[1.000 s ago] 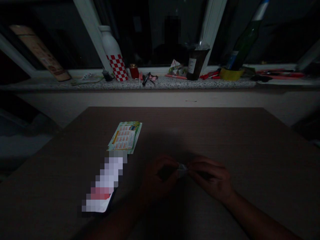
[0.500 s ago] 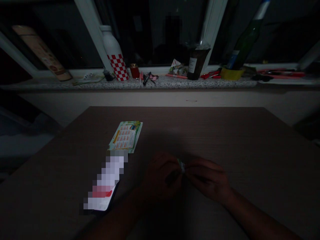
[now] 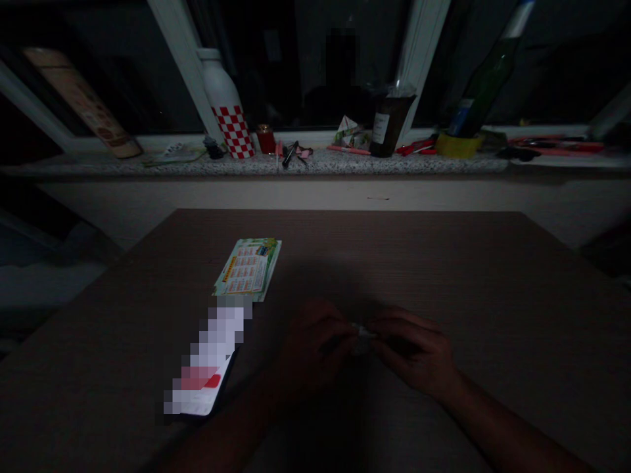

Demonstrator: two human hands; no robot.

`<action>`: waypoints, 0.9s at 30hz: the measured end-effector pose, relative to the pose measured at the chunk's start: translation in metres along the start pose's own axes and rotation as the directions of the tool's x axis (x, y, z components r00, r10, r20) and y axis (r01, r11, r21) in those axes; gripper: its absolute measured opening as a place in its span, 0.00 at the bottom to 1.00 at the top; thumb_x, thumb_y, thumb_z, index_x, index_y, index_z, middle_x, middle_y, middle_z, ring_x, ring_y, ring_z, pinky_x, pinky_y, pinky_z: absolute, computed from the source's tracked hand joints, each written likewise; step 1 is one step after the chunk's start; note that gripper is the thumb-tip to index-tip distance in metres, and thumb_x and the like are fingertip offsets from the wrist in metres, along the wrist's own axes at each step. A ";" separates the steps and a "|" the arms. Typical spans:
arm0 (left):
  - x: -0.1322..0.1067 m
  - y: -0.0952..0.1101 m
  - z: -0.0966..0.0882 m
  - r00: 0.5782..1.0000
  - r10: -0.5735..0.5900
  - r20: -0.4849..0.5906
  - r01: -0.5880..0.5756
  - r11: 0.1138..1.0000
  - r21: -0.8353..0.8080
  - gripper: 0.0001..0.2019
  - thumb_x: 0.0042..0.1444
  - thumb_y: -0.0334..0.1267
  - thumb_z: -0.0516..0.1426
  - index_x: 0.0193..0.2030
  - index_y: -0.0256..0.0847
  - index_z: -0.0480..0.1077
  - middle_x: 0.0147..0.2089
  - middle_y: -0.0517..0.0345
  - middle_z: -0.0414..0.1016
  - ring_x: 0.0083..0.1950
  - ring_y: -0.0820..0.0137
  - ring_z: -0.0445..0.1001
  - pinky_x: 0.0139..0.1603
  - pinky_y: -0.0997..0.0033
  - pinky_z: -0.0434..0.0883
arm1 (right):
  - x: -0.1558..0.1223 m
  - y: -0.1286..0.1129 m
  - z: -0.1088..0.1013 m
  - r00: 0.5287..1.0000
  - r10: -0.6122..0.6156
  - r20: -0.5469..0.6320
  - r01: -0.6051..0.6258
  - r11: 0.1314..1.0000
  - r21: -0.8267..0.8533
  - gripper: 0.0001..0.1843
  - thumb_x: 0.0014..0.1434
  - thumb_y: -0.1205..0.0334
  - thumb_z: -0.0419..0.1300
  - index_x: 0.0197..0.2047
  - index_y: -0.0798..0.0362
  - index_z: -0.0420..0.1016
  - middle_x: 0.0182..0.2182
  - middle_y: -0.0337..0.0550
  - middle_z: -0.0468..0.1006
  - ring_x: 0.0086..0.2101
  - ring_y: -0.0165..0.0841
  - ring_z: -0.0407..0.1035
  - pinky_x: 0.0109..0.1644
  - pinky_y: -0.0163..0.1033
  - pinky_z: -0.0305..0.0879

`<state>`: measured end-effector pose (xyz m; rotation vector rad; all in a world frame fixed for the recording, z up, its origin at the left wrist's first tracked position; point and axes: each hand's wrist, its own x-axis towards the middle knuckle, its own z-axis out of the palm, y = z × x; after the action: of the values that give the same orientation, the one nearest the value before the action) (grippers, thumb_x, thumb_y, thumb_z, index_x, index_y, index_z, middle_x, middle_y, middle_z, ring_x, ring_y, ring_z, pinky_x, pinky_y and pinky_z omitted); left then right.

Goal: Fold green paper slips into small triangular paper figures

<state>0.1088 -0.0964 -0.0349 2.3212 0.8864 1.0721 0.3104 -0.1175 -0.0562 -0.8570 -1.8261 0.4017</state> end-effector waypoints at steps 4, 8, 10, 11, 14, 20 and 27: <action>-0.002 -0.003 0.001 1.000 -0.028 -0.011 0.028 0.998 -0.049 0.04 0.57 0.35 0.57 0.35 0.42 0.73 0.35 0.55 0.73 0.39 0.68 0.71 0.41 0.67 0.68 | -0.001 0.002 0.000 1.000 0.005 0.004 -0.005 1.000 0.010 0.11 0.54 0.71 0.63 0.41 0.51 0.77 0.33 0.46 0.79 0.32 0.35 0.75 0.32 0.39 0.75; -0.002 -0.003 0.002 0.997 -0.075 0.006 0.075 0.995 -0.066 0.04 0.57 0.35 0.57 0.35 0.41 0.73 0.35 0.55 0.73 0.39 0.68 0.71 0.41 0.68 0.68 | 0.002 0.000 0.000 1.000 -0.005 -0.008 0.005 1.000 0.030 0.10 0.55 0.73 0.62 0.40 0.52 0.78 0.32 0.46 0.80 0.31 0.34 0.76 0.32 0.38 0.75; -0.002 -0.003 0.002 0.996 -0.090 0.008 0.090 0.993 -0.076 0.04 0.57 0.35 0.57 0.34 0.40 0.73 0.35 0.55 0.72 0.39 0.68 0.71 0.41 0.67 0.68 | 0.003 -0.002 0.000 1.000 0.011 0.008 -0.012 0.999 0.030 0.10 0.56 0.73 0.62 0.40 0.52 0.78 0.32 0.46 0.80 0.32 0.35 0.76 0.33 0.38 0.75; -0.001 -0.003 0.001 0.996 -0.094 0.008 0.094 0.992 -0.084 0.04 0.57 0.35 0.57 0.34 0.40 0.73 0.35 0.55 0.72 0.39 0.68 0.71 0.41 0.67 0.68 | 0.003 -0.002 -0.001 1.000 0.020 0.016 -0.020 0.999 0.030 0.10 0.56 0.72 0.61 0.40 0.51 0.78 0.32 0.46 0.80 0.32 0.35 0.76 0.33 0.38 0.75; -0.002 -0.003 0.001 0.995 -0.101 0.004 0.101 0.989 -0.111 0.04 0.57 0.35 0.57 0.34 0.41 0.73 0.35 0.56 0.72 0.39 0.68 0.71 0.41 0.67 0.67 | 0.002 -0.001 -0.001 0.999 0.026 0.032 -0.027 0.999 0.029 0.10 0.56 0.72 0.61 0.40 0.51 0.78 0.32 0.45 0.80 0.32 0.35 0.76 0.34 0.38 0.75; -0.003 -0.004 0.001 0.995 -0.100 0.004 0.099 0.986 -0.134 0.02 0.57 0.33 0.58 0.35 0.40 0.73 0.35 0.56 0.72 0.39 0.68 0.71 0.40 0.68 0.68 | 0.000 0.005 -0.001 0.999 0.021 0.028 -0.021 1.000 0.011 0.12 0.54 0.71 0.64 0.43 0.54 0.77 0.35 0.48 0.79 0.31 0.33 0.74 0.32 0.37 0.74; -0.002 -0.002 0.002 0.995 -0.095 -0.023 0.091 0.987 -0.136 0.03 0.57 0.34 0.58 0.34 0.40 0.73 0.35 0.56 0.73 0.38 0.69 0.71 0.40 0.68 0.69 | -0.001 0.004 -0.001 0.999 0.007 0.040 -0.008 0.999 0.038 0.10 0.55 0.75 0.62 0.40 0.54 0.77 0.33 0.46 0.80 0.34 0.32 0.75 0.36 0.36 0.74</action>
<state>0.1085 -0.0960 -0.0381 2.1377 0.8960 1.0944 0.3134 -0.1150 -0.0586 -0.8348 -1.8466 0.4603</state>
